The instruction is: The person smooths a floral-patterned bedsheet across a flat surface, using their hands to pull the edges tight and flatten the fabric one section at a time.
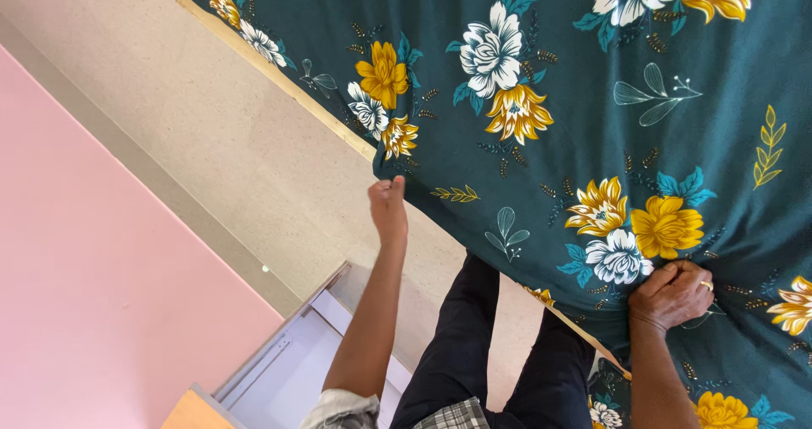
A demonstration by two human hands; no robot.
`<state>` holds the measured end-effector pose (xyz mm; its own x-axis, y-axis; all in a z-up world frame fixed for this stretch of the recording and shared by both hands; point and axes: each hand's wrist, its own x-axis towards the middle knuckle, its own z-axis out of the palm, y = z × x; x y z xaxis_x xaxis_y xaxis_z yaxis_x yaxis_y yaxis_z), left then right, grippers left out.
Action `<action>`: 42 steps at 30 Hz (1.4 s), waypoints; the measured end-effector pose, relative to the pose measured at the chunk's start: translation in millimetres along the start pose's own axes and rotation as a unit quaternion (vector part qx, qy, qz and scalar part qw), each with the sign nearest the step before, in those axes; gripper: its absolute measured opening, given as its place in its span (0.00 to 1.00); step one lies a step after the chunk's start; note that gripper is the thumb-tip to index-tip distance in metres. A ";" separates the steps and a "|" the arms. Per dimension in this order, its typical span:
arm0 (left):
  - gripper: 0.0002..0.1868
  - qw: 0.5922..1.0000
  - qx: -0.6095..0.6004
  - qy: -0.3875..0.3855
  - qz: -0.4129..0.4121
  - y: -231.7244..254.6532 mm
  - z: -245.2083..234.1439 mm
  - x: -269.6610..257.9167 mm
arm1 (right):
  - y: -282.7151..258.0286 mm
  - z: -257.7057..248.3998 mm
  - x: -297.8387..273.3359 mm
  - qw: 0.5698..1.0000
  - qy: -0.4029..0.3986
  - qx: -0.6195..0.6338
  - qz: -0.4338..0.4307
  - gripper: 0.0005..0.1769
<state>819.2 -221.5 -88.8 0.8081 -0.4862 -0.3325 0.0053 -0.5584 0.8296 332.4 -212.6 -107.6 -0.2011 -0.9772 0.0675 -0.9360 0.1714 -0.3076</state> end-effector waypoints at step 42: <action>0.06 0.957 -0.235 -0.091 -0.141 10.2 -4.8 252.1 | -49.1 -37.4 33.2 0.990 -0.056 -0.132 -0.001 0.13</action>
<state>1025.8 -346.6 -162.0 0.6203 -0.4937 -0.6095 0.5073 -0.3402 0.7918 360.9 -248.7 -54.7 -0.1806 -0.9826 -0.0427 -0.9820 0.1826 -0.0488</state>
